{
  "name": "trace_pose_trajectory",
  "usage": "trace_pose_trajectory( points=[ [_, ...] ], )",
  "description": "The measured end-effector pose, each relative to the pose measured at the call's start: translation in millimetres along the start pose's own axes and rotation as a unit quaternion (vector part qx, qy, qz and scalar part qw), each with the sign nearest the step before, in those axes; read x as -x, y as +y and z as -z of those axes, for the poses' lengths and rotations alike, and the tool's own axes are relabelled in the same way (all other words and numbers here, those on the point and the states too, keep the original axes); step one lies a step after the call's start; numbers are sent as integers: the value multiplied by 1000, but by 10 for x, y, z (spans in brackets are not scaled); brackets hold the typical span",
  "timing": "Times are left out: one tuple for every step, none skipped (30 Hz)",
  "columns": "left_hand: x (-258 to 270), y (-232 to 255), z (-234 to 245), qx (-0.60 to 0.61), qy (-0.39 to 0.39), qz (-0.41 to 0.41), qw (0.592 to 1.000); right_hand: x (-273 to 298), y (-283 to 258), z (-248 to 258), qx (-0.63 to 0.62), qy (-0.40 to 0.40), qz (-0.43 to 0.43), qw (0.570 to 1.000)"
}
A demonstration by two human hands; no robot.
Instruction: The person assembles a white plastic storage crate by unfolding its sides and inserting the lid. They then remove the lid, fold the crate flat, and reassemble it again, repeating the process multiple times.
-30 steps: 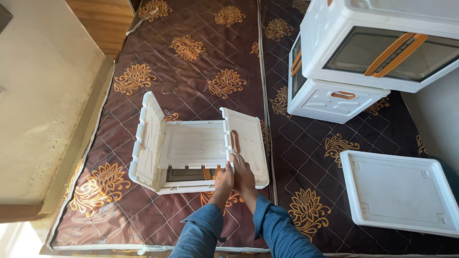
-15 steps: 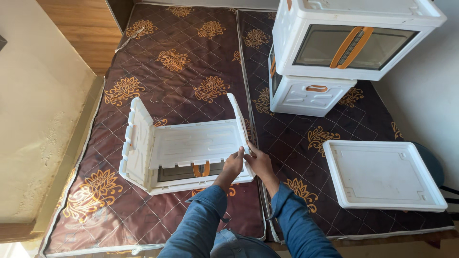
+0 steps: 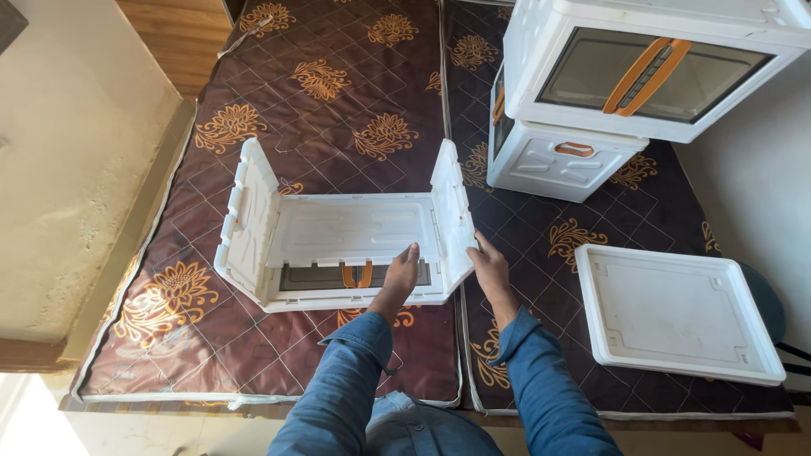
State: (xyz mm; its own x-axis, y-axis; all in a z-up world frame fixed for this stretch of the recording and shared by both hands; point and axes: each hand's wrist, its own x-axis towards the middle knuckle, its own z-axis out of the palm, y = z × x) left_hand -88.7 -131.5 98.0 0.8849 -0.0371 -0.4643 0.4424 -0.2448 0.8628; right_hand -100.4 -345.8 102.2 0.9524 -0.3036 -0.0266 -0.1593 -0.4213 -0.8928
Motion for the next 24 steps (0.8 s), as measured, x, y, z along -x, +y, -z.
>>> trace_pose_trajectory(
  points=[
    [6, -29, 33, -7, 17, -3, 1000, 25, -67, -21, 26, -2, -14, 1000],
    [12, -60, 60, -15, 34, -6, 999, 57, -154, -39, 53, -4, -28, 998],
    [7, -87, 98, -11, 42, -16, 999, 86, -258, -59, 99, 28, 18, 995],
    [0, -115, 133, -6, 49, -25, 998, 122, -366, -69, 144, 60, 65, 986],
    [17, -171, 160, -2, 56, -33, 998, 185, -463, -77, 188, 90, 111, 972],
    [22, -222, 192, 12, 62, -28, 998, 239, -562, -108, 225, 140, 169, 949],
    [11, -262, 225, 24, 68, -23, 997, 286, -657, -158, 259, 189, 226, 920],
    [-8, -302, 258, 37, 74, -18, 996, 329, -740, -224, 291, 236, 281, 884],
    [-33, -345, 292, 43, 84, -24, 995, 370, -807, -298, 266, 220, 306, 887],
    [-61, -397, 329, 50, 94, -29, 994, 404, -852, -383, 241, 203, 329, 890],
    [-91, -455, 357, 56, 104, -34, 992, 425, -877, -481, 216, 185, 352, 892],
    [-129, -524, 377, 65, 119, -30, 990, 444, -875, -608, 179, 126, 302, 928],
    [-179, -615, 400, 74, 135, -27, 988, 471, -837, -759, 142, 65, 251, 955],
    [-241, -717, 423, 83, 151, -25, 985, 483, -770, -902, 105, 3, 197, 975],
    [-317, -816, 449, 82, 174, -12, 981, 469, -685, -1040, 114, -25, 131, 985],
    [-401, -918, 476, 81, 197, 0, 977, 446, -583, -1188, 122, -53, 64, 989],
    [-469, -1031, 468, 81, 218, 14, 972, 439, -453, -1315, 116, -73, 8, 991],
    [-509, -1165, 493, 83, 223, 9, 971, 430, -316, -1444, 110, -93, -49, 988],
    [-580, -1254, 508, 88, 225, 1, 970, 357, -177, -1521, 105, -109, -103, 983],
    [-672, -1309, 511, 93, 228, -7, 969, 296, -39, -1608, 94, -112, -109, 983],
    [-721, -1377, 506, 121, 214, 5, 969, 301, 105, -1712, 82, -114, -119, 983],
    [-751, -1433, 494, 149, 199, 16, 968, 289, 250, -1778, 69, -117, -129, 982],
    [-777, -1477, 520, 173, 186, 28, 967, 248, 369, -1866, 0, -131, -173, 976],
    [-809, -1498, 534, 195, 177, 35, 964, 178, 468, -1968, -70, -143, -215, 963]
  ],
)
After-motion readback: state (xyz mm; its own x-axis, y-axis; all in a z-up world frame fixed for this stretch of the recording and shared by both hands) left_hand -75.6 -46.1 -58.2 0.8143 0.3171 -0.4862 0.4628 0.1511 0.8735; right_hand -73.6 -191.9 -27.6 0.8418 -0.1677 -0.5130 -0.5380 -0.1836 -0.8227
